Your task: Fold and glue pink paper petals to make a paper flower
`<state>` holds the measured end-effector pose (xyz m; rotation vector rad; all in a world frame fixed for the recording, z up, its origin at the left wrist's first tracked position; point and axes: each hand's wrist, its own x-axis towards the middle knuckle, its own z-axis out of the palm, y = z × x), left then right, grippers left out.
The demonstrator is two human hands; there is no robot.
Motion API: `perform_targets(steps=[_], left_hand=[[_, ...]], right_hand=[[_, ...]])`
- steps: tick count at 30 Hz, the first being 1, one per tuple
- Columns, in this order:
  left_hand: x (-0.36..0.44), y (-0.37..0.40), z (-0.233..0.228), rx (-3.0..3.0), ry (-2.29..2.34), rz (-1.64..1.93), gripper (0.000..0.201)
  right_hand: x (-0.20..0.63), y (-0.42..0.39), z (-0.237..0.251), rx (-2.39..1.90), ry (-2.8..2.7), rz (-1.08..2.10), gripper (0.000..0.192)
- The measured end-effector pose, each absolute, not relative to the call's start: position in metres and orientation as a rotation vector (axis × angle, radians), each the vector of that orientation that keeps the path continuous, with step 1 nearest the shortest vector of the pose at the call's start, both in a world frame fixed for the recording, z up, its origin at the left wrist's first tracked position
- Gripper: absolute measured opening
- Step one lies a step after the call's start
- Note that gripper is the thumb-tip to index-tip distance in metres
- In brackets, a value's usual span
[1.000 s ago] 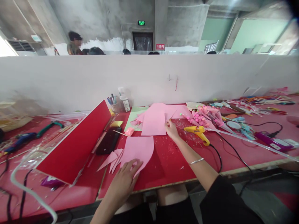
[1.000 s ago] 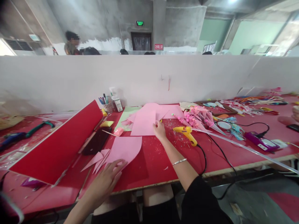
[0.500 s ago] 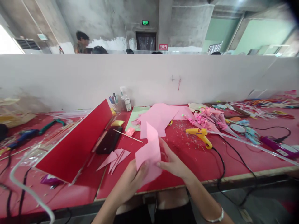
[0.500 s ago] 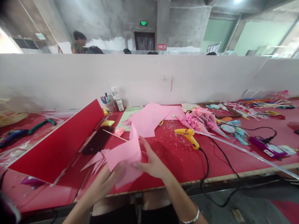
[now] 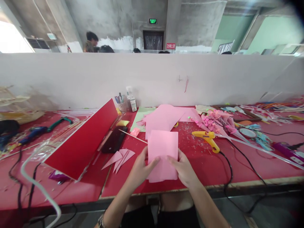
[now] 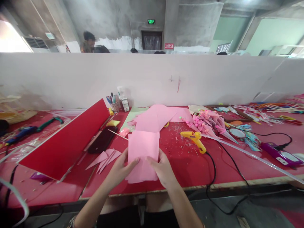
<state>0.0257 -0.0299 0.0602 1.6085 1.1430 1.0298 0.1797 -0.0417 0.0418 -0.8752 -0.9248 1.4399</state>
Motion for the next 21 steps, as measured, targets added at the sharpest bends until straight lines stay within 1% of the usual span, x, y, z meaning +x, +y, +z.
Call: perform_targets(steps=[1, 3, 9, 15, 21], left_hand=[[0.026, -0.032, 0.061, 1.577, 1.100, 0.955, 0.034], [0.027, -0.034, 0.062, 1.513, 1.082, 0.863, 0.031], [0.025, -0.032, 0.062, 1.410, 1.143, 0.855, 0.033], [0.014, -0.033, 0.063, 1.308, 1.029, 0.700, 0.037], [0.006, -0.036, 0.062, 1.313, 0.936, 0.512, 0.040]], right_hand=[[0.179, -0.042, 0.042, -0.881, -0.930, 1.442, 0.039], [0.178, -0.043, 0.042, -0.884, -0.942, 1.441, 0.040], [0.180, -0.046, 0.050, -0.920, -1.024, 1.452, 0.042], [0.183, -0.050, 0.059, -0.993, -1.075, 1.433, 0.038], [0.183, -0.050, 0.049, -1.028, -1.094, 1.430, 0.037]])
